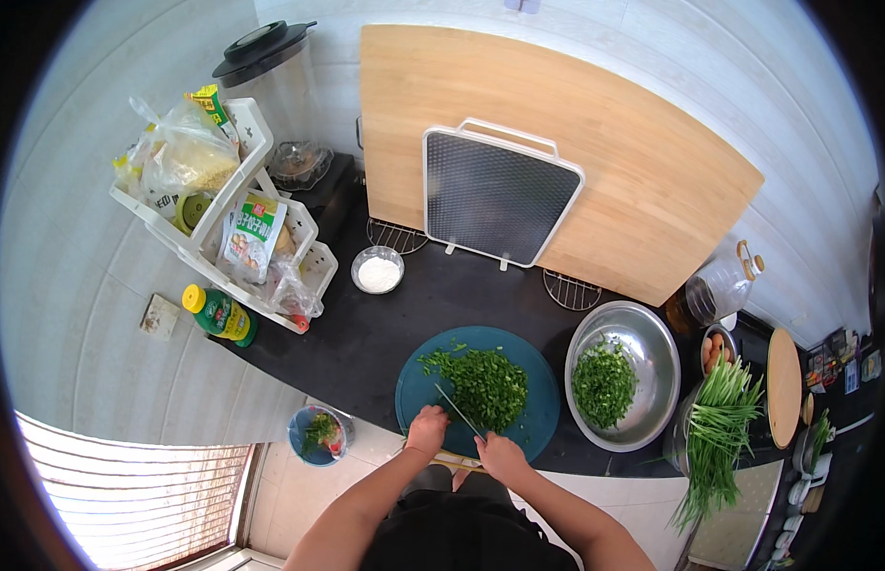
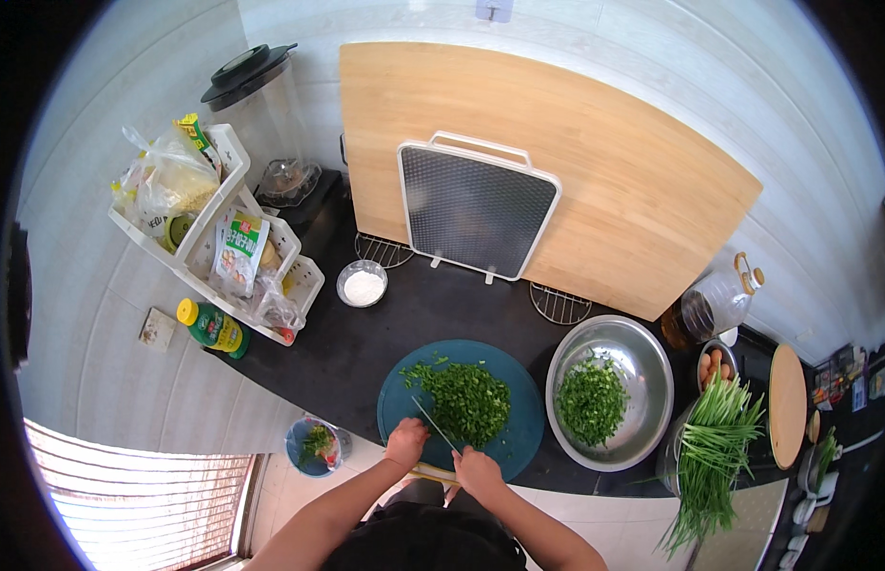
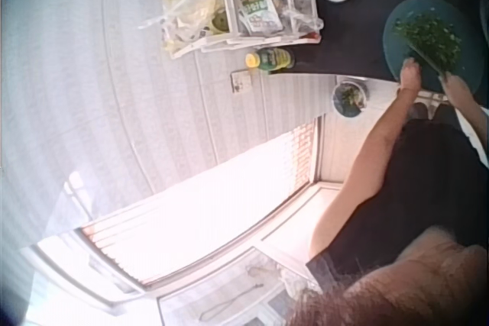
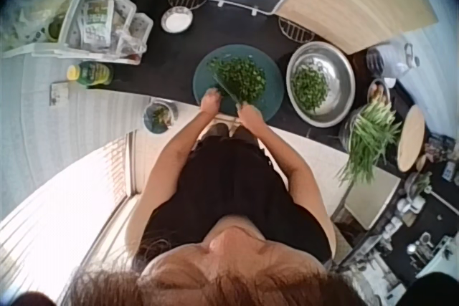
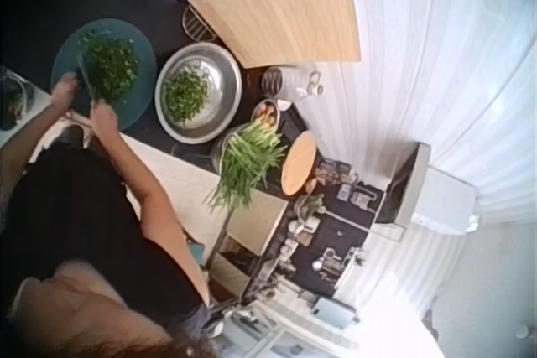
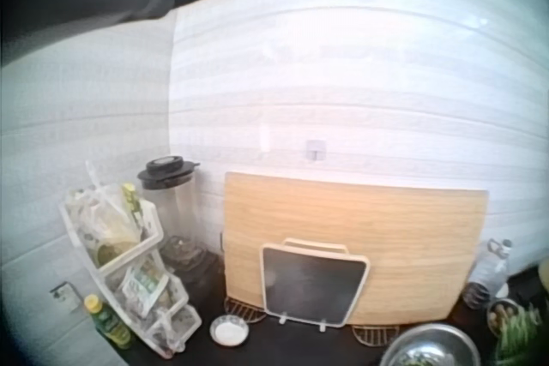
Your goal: The person chops a large bunch of green onions on a blue cutting board using a knife. They gather the chopped pieces and transfer them into a metal bowl. The person repeats this process, chopping more green onions and adding them to the bowl.
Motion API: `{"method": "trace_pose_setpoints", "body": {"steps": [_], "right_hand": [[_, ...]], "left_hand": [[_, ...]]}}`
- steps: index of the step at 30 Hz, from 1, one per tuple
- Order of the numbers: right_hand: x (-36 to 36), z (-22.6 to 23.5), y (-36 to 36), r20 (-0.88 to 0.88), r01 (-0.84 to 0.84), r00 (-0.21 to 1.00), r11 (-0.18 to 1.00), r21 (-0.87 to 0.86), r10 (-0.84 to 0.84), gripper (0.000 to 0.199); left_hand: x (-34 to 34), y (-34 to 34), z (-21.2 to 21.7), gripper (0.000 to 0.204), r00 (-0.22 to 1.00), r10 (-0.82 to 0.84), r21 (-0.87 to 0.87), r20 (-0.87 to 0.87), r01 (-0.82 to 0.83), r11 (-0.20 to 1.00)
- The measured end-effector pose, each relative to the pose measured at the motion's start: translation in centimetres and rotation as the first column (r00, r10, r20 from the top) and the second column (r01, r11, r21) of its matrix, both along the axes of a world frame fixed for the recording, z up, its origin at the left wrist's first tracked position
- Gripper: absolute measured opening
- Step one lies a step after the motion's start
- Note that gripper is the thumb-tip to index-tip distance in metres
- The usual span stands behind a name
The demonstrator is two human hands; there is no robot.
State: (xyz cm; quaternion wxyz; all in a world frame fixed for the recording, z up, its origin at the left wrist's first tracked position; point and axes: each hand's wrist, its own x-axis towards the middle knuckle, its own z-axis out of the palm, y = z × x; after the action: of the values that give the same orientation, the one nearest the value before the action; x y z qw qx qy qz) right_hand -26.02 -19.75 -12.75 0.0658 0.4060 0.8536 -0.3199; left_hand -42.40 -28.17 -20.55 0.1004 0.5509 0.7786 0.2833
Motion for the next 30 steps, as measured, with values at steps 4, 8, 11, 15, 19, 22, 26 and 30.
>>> {"method": "trace_pose_setpoints", "body": {"steps": [4,8,11,15,19,22,26,30], "right_hand": [[-2.6,-1.3,0.4,0.086,-0.035,0.996,0.999,-0.028,0.038,0.037],[-5.9,-1.9,0.2,0.034,0.024,0.999,0.999,0.03,-0.025,0.035],[-5.6,-2.2,0.7,-0.045,0.15,0.987,0.988,-0.036,-0.151,0.035],[-4.0,-1.4,1.4,-0.122,0.199,0.971,0.978,-0.068,-0.206,0.036],[-3.0,0.7,0.4,-0.061,0.13,0.989,0.99,-0.046,-0.133,0.036],[-1.9,1.3,-0.4,0.01,0.083,0.996,0.996,-0.021,-0.083,0.037],[-1.3,-0.1,-0.7,0.055,0.017,0.998,1.0,-0.006,-0.017,0.036],[-2.6,-1.8,-0.7,0.128,-0.033,0.991,0.999,-0.039,0.038,0.029]], "left_hand": [[0.1,-0.1,-1.0,0.004,0.999,-0.04,0.0,0.003,0.04,0.999],[0.0,-0.3,-0.6,0.006,0.998,-0.058,0.042,-0.024,0.059,0.997],[0.5,-0.7,0.3,0.016,0.993,-0.019,0.009,-0.119,0.02,1.0],[0.8,-1.3,1.5,0.021,0.982,0.007,0.054,-0.19,0.003,0.999],[0.5,-1.3,0.6,0.025,0.998,0.018,0.004,-0.066,-0.018,1.0],[0.2,-1.2,0.4,0.024,1.0,0.001,0.014,-0.006,-0.001,1.0],[0.1,-1.1,0.3,0.02,1.0,-0.022,-0.028,-0.015,0.022,0.999],[0.0,-1.2,-0.2,0.018,0.998,-0.061,0.086,-0.005,0.061,0.994]]}}
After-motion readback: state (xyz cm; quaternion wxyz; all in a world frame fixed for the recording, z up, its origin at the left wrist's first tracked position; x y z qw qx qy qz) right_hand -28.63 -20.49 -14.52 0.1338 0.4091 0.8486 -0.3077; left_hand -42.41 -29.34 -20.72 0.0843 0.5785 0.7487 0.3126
